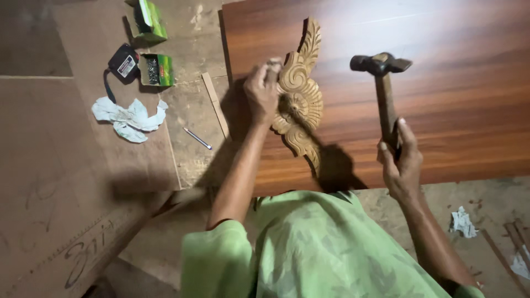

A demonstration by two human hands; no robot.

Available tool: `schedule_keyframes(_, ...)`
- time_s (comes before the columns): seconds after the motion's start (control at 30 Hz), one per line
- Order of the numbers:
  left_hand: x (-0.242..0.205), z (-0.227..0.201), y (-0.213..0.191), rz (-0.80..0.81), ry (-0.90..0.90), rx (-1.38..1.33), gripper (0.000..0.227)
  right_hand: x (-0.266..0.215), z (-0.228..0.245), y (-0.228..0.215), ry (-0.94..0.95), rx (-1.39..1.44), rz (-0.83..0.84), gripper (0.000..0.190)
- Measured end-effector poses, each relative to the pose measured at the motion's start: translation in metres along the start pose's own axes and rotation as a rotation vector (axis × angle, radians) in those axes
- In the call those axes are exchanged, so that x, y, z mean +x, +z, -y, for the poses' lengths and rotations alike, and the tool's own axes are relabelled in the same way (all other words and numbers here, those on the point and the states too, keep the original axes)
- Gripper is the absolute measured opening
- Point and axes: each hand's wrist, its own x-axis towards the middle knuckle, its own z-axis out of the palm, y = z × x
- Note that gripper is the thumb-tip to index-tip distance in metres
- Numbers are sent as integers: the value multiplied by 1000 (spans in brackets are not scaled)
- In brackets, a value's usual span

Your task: The person positions a carved wooden ornament on a wooden panel and uses a hammer to drive nails into it. They repeatedly adjust the carving and hammer different points to secure it. The person also uses a pencil to mark the panel and wipes the surface with a cloth.

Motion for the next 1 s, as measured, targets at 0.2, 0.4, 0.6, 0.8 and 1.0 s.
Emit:
schedule_keyframes(0.2,-67,-1,22,150,102,119,14,-23,10,6,19,49,-11,58)
schedule_keyframes(0.4,-79,8,43,148,179,268,20,-30,19,-21,-182,90,55,60)
schedule_keyframes(0.6,-77,-8,40,201,238,269,28,-31,20,-33,-277,-184,86,58)
schedule_keyframes(0.8,-77,-10,41,200,300,330,38,-23,9,-27,-330,-404,127,56)
schedule_keyframes(1.0,-82,32,50,255,200,408,15,-12,2,-17,-266,-558,187,52)
